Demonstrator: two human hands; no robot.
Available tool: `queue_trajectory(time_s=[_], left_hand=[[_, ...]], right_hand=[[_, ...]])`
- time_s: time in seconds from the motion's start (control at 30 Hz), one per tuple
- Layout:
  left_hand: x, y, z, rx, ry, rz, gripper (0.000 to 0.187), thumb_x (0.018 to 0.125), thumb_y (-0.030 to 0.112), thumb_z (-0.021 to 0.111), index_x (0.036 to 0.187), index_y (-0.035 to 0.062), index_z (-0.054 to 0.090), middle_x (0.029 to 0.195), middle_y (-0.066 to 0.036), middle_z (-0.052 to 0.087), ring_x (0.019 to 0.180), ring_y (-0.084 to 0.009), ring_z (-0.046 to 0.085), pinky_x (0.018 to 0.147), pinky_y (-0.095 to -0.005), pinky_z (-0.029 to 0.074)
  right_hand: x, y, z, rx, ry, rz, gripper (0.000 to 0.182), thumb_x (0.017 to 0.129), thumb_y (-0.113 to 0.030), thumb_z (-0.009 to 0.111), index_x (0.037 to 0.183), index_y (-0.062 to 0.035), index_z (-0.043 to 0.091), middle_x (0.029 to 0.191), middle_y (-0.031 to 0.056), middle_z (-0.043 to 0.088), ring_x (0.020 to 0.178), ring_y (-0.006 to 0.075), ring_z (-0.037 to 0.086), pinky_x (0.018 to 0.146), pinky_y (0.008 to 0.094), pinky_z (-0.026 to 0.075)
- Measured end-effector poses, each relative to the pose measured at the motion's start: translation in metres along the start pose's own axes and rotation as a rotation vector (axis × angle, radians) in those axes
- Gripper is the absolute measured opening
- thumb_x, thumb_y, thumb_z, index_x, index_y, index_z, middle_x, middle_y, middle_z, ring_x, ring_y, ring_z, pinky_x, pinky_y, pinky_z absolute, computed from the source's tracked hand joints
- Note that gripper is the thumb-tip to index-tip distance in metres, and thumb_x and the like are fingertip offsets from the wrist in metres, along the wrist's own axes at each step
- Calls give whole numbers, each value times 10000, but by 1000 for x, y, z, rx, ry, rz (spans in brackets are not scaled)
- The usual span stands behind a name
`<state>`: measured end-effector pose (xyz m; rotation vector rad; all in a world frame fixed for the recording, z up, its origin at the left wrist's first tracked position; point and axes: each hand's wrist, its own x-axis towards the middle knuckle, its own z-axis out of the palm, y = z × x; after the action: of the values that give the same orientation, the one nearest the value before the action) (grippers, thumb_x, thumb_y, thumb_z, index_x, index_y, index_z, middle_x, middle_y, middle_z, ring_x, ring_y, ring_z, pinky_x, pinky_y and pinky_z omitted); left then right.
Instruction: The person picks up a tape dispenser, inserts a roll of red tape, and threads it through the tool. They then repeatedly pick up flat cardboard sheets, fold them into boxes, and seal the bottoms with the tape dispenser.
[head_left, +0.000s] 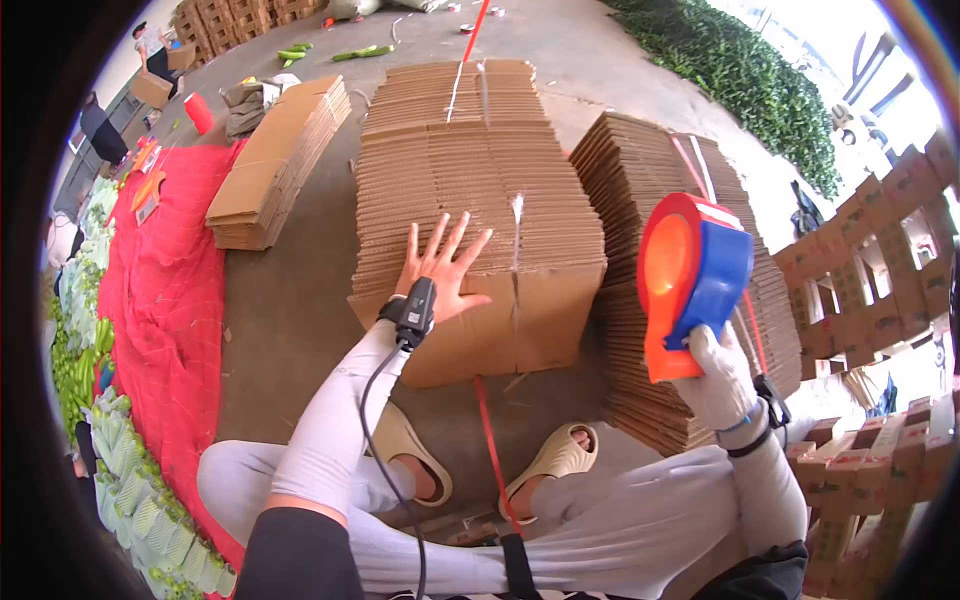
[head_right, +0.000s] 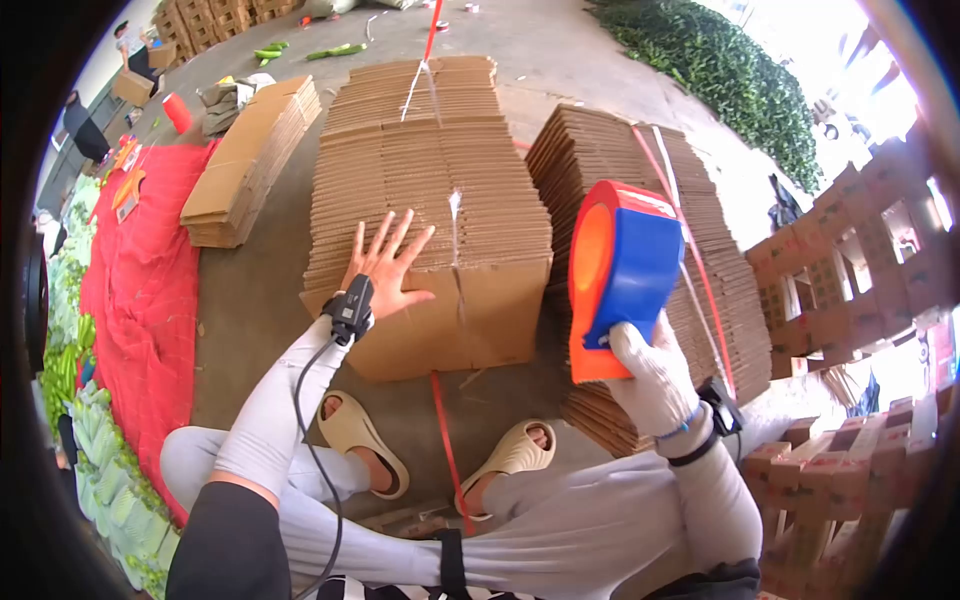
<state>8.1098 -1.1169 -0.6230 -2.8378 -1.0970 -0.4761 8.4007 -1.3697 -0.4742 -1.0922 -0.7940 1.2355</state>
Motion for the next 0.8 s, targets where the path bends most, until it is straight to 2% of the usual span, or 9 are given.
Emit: queue_trajectory(time_s=[0.1,0.17,0.27,0.37,0.47,0.5,0.53,0.73,0.8], left_hand=[[-8,21,-26,64,48,6,1029,742,529,815,1600,292,300,1671,-103,238,1530,-354,229,1210,-666,131],[-28,35,-37,29,75,19,910,782,363,813,1569,230,374,1636,-91,322,1508,-296,294,1228,-569,204],[-65,32,-30,-35,53,-35,825,805,301,798,1535,189,430,1594,-89,397,1476,-264,357,1228,-505,249],[-80,18,-16,-5,8,-112,805,799,269,804,1516,169,452,1575,-87,426,1462,-262,376,1228,-495,250],[-79,25,-19,-5,30,-106,802,792,245,807,1508,157,458,1561,-68,446,1447,-258,394,1218,-490,262],[-80,26,-20,-3,38,-119,803,790,240,807,1509,154,458,1559,-64,450,1443,-257,398,1215,-489,267],[-81,23,-16,1,57,-111,802,785,232,808,1504,143,463,1555,-54,453,1434,-253,408,1204,-489,281],[-96,29,-20,30,268,-76,667,724,123,818,1344,117,571,1359,-77,572,1301,-261,517,1096,-449,384],[-100,35,-21,12,293,-31,623,709,129,827,1286,128,593,1282,-65,591,1253,-251,539,1040,-438,403]], right_hand=[[-8,-3,3,224,53,47,489,1035,-229,612,1457,-84,413,1292,45,564,1158,144,571,1007,325,495],[-15,-10,-6,-416,54,-100,465,1037,-215,609,1445,-80,432,1262,38,578,1123,152,586,982,311,495],[-2,-16,-35,-208,269,-110,456,1006,-202,649,1405,-57,482,1196,20,610,1067,162,606,926,305,509],[21,-4,-93,-647,483,-235,548,919,-262,731,1376,-44,521,1147,75,671,1035,216,653,902,332,523],[29,21,-143,-1169,627,-151,685,819,-367,787,1371,-49,534,1144,185,702,1048,292,689,917,380,532],[33,33,-164,-1265,608,-116,773,773,-454,800,1400,-97,523,1168,267,685,1078,373,690,954,420,526],[32,37,-172,-1353,590,-13,766,783,-463,790,1412,-121,518,1171,267,686,1083,385,685,958,430,528],[18,-4,-94,-1872,739,312,878,804,-567,741,1540,-247,384,1235,286,596,1134,456,598,998,514,466],[13,-15,-59,-1942,722,13,669,824,-466,743,1400,-192,543,1201,243,629,1115,417,609,968,510,469]])
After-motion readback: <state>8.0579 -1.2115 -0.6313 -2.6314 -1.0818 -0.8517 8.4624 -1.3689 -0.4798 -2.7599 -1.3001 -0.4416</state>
